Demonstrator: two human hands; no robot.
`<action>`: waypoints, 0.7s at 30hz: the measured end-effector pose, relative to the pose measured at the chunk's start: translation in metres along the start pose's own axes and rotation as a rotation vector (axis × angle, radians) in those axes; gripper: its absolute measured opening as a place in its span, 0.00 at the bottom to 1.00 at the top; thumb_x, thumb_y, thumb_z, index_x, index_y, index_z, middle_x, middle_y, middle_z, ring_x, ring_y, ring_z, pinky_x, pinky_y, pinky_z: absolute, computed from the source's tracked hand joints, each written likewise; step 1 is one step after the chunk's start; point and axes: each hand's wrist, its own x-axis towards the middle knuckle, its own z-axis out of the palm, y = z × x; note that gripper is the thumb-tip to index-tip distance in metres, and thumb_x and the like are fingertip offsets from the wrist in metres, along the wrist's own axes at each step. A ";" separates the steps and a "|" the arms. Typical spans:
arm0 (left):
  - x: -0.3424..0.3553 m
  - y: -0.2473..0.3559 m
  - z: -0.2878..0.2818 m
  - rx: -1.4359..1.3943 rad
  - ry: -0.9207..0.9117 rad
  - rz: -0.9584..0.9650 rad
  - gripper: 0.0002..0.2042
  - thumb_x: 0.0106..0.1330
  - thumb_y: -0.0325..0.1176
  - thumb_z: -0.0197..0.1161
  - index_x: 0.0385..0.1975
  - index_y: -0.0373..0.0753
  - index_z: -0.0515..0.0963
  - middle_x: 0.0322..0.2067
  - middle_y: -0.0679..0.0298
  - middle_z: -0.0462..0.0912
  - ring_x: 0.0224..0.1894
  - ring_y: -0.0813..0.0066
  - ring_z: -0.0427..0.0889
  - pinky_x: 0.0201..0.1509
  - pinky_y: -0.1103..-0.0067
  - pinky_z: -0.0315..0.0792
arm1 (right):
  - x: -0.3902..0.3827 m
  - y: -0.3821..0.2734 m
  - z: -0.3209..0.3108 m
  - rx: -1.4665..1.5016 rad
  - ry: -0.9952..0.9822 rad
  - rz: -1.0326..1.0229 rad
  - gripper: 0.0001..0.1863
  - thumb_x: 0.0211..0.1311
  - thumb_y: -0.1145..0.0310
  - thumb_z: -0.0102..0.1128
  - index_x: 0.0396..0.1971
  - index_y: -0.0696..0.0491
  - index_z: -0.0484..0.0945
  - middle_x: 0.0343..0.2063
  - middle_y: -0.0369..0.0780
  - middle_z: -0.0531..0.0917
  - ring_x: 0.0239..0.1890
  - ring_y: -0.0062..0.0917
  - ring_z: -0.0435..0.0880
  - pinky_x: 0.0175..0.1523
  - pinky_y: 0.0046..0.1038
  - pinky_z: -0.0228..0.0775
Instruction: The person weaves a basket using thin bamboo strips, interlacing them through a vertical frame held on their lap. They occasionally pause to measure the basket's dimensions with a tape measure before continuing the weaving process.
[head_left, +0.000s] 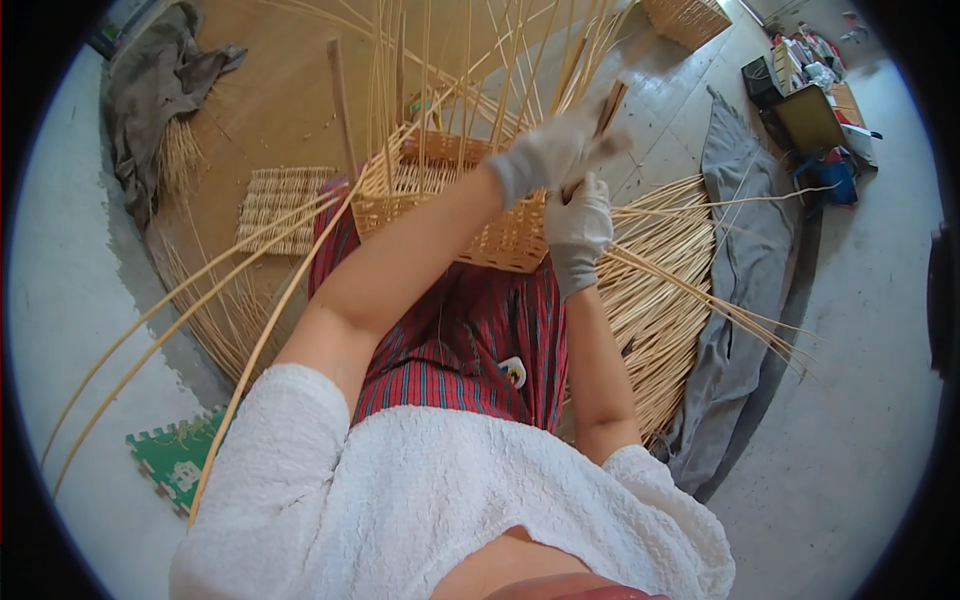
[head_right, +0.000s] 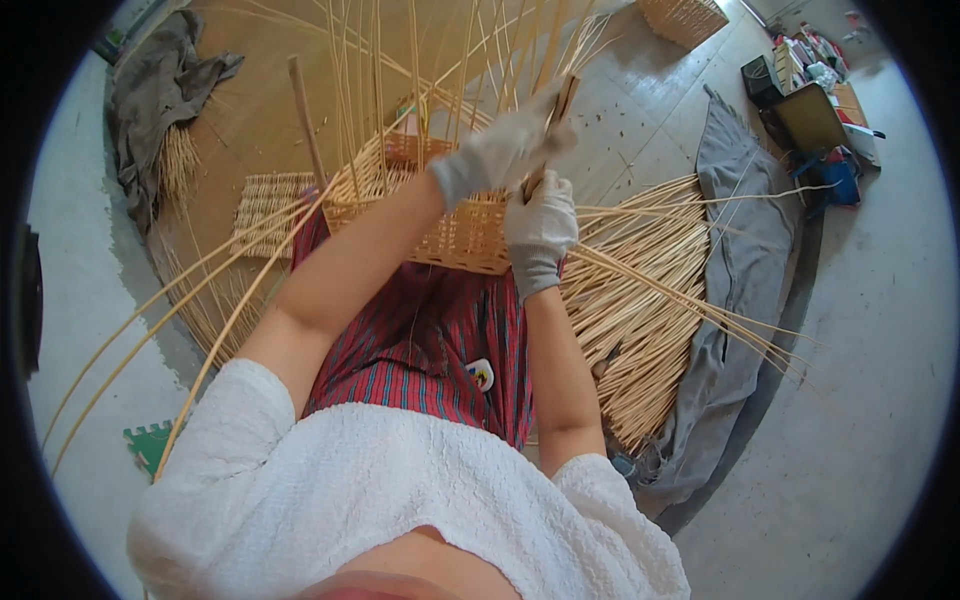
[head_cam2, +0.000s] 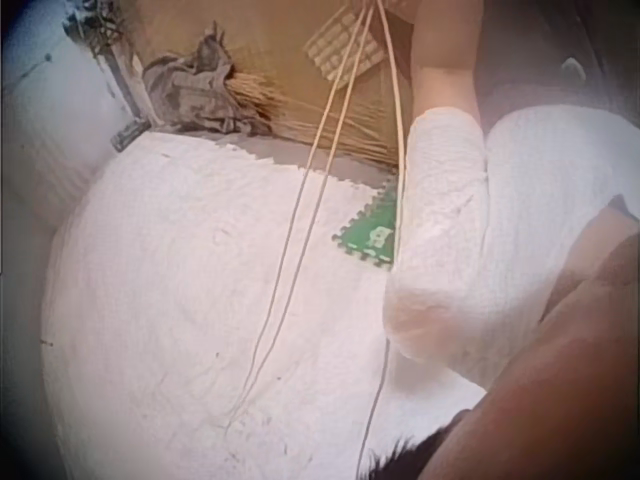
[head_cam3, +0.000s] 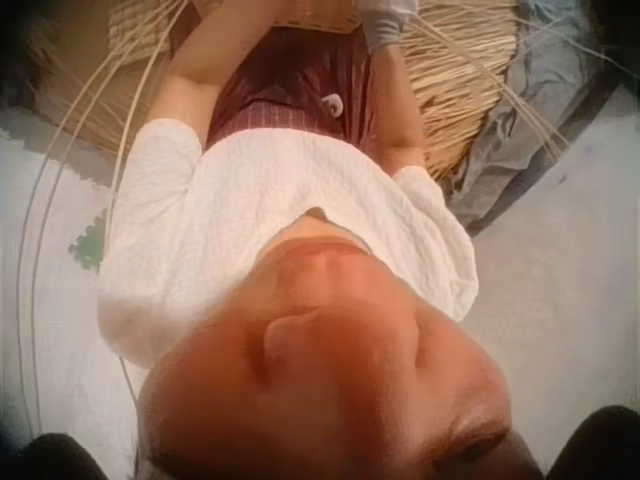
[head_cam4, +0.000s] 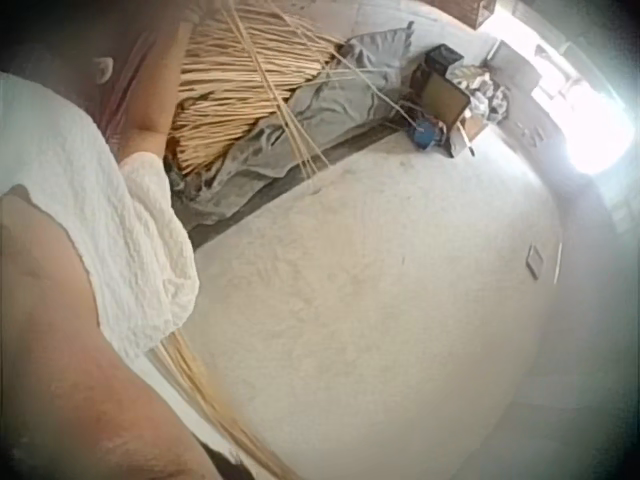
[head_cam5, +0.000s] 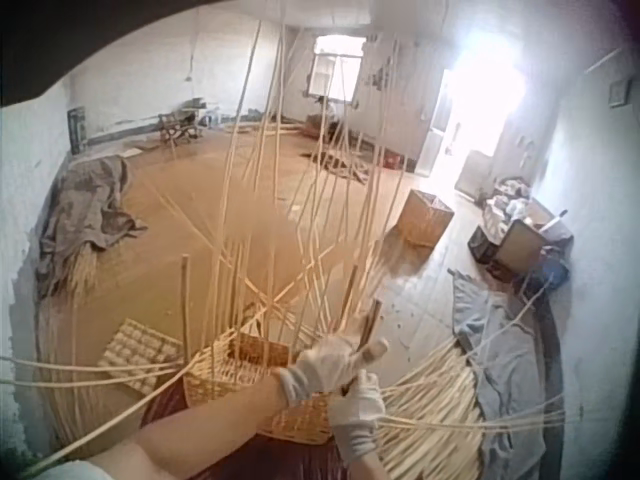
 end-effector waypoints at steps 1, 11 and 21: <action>-0.020 0.014 0.002 -0.121 0.040 0.015 0.29 0.74 0.45 0.60 0.67 0.30 0.67 0.53 0.51 0.80 0.53 0.61 0.81 0.58 0.71 0.75 | 0.000 0.010 0.006 -0.014 0.073 -0.047 0.14 0.61 0.57 0.67 0.35 0.51 0.76 0.36 0.43 0.79 0.40 0.40 0.82 0.44 0.41 0.74; -0.282 -0.043 -0.106 0.294 0.345 -0.876 0.22 0.61 0.24 0.68 0.56 0.36 0.72 0.48 0.51 0.81 0.51 0.54 0.82 0.57 0.63 0.74 | 0.000 0.015 -0.005 0.151 0.097 -0.096 0.16 0.58 0.60 0.71 0.27 0.51 0.71 0.27 0.41 0.77 0.32 0.41 0.80 0.38 0.42 0.72; -0.229 -0.032 -0.150 -0.084 0.520 -0.612 0.15 0.67 0.26 0.68 0.52 0.35 0.76 0.42 0.60 0.85 0.43 0.69 0.84 0.49 0.76 0.78 | -0.015 0.002 -0.008 0.150 0.346 -0.070 0.23 0.59 0.59 0.70 0.53 0.50 0.79 0.36 0.41 0.83 0.41 0.40 0.84 0.47 0.40 0.76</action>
